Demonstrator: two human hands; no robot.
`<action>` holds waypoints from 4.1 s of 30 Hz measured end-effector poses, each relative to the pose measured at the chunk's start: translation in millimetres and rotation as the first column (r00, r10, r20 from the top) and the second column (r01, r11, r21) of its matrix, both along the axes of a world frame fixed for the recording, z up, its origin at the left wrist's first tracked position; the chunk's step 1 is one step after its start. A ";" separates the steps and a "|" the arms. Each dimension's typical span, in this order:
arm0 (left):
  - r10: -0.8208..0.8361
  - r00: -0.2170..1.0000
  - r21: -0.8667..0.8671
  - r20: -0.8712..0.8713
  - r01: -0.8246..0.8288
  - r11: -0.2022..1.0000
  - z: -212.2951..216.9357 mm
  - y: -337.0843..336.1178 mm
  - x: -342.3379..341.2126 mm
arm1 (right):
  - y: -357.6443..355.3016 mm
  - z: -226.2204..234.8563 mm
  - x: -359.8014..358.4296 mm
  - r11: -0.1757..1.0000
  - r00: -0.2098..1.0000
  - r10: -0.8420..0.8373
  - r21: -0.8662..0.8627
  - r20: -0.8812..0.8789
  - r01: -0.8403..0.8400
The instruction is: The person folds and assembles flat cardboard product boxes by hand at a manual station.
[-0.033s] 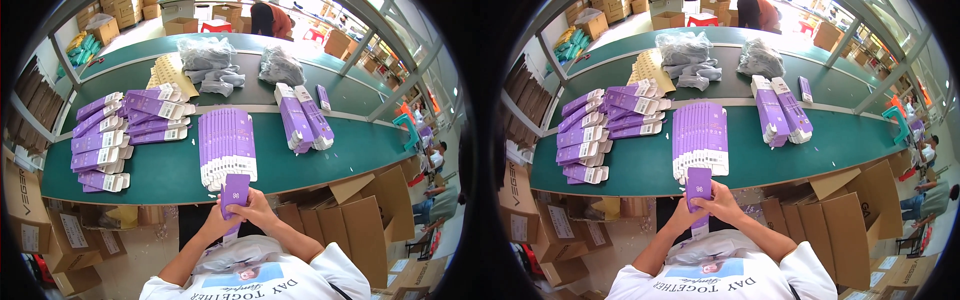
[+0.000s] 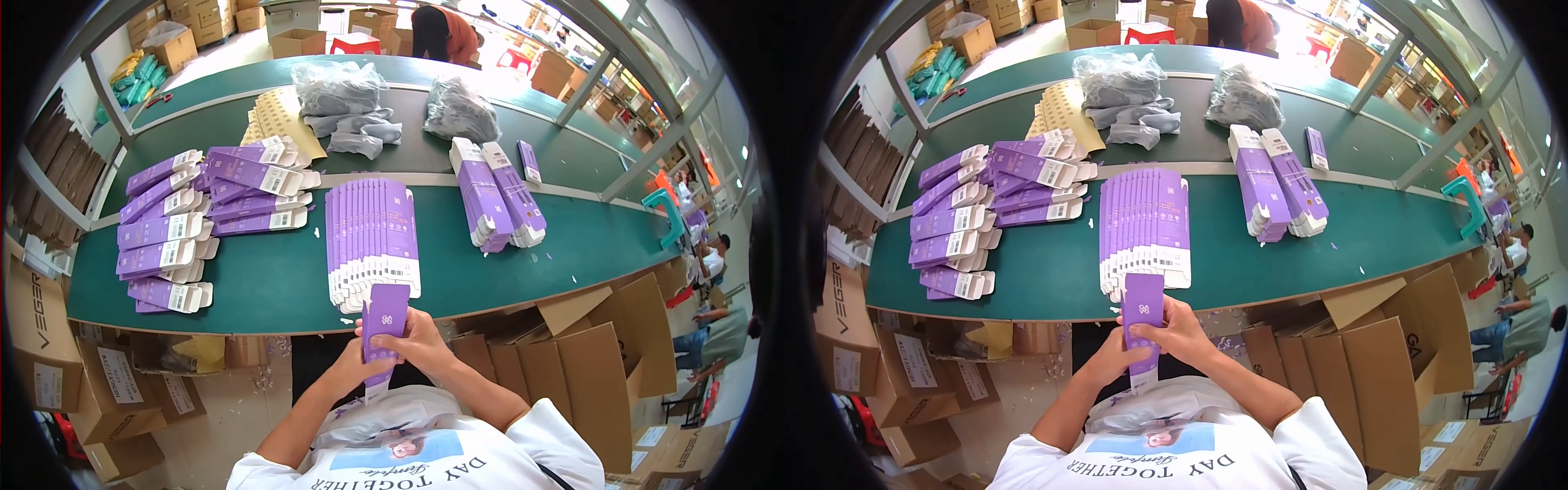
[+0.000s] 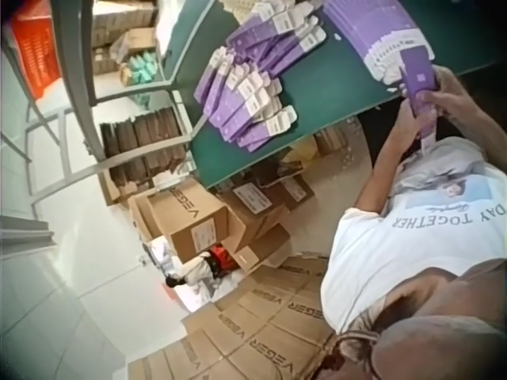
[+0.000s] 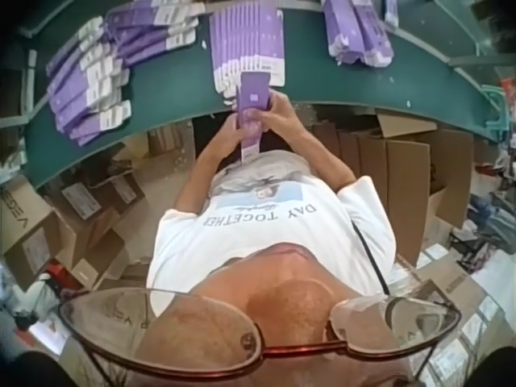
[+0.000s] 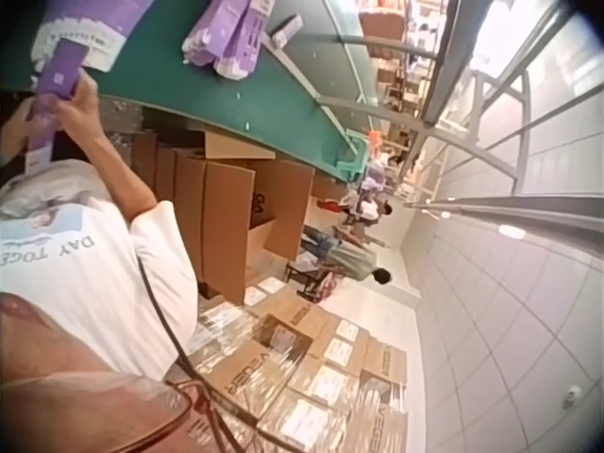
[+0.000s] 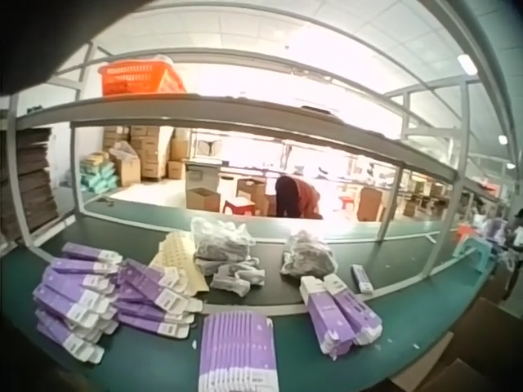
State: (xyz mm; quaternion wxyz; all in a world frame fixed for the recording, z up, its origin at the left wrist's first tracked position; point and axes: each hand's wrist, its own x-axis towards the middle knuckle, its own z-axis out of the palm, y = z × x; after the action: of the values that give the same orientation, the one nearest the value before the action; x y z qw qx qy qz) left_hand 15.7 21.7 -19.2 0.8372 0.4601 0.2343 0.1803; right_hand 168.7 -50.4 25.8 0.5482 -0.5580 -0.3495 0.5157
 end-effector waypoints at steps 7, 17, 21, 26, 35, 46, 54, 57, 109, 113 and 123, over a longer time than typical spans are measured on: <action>-0.276 0.928 -0.163 0.252 0.322 0.933 -16.4 0.2 -18.8 | 0.2 5.9 3.1 0.999 0.961 0.048 0.001 -0.271 -0.050; -0.106 0.990 -0.090 -0.094 0.097 0.991 4.1 -19.0 -26.1 | -2.5 -14.4 6.1 1.000 0.998 0.002 0.018 0.066 -0.003; -0.233 0.972 -0.280 0.024 0.230 0.932 4.3 -11.1 -43.1 | -2.8 -13.9 7.8 0.999 0.998 -0.036 -0.013 -0.054 0.035; -0.135 0.990 -0.264 -0.033 0.122 0.957 -10.0 -33.4 -51.1 | -4.6 -33.9 9.5 1.000 0.996 0.015 0.008 0.089 -0.016; 0.424 0.906 0.095 0.009 -0.422 0.901 7.6 -21.4 -36.8 | -10.4 -18.2 -19.9 0.999 0.981 0.033 -0.047 0.190 -0.025; 0.287 0.948 0.333 -0.139 -0.228 0.915 13.8 -14.0 -51.2 | -24.1 -20.5 -32.6 0.990 0.973 -0.137 0.070 0.184 0.126; 0.269 0.952 0.363 -0.145 -0.202 0.910 14.5 0.6 -48.3 | -6.9 -27.8 -24.0 0.991 0.973 -0.080 0.126 0.215 0.054; 0.250 0.960 0.358 -0.125 -0.192 0.914 11.5 3.7 -48.3 | -1.8 -26.7 -17.3 0.993 0.964 -0.047 0.114 0.260 0.017; 0.433 0.894 0.879 -0.115 -0.111 0.464 43.4 -19.1 -31.6 | -18.8 -10.3 -5.2 0.917 0.813 -0.144 0.384 0.564 -0.104; 0.436 0.895 0.900 -0.093 -0.112 0.422 45.3 -22.5 -32.7 | -23.0 -4.6 -0.2 0.944 0.864 -0.046 0.305 0.501 -0.127; 0.417 0.908 0.923 -0.042 -0.125 0.364 56.0 -27.6 -32.3 | -30.6 11.1 6.4 0.967 0.913 0.086 0.187 0.398 -0.173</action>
State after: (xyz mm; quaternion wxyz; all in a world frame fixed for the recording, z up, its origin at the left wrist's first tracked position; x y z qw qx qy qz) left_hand -16.6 -5.9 36.7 0.3725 0.8112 0.2838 0.3501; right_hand 175.1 -81.0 36.9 0.4906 -0.5608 -0.5415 0.3893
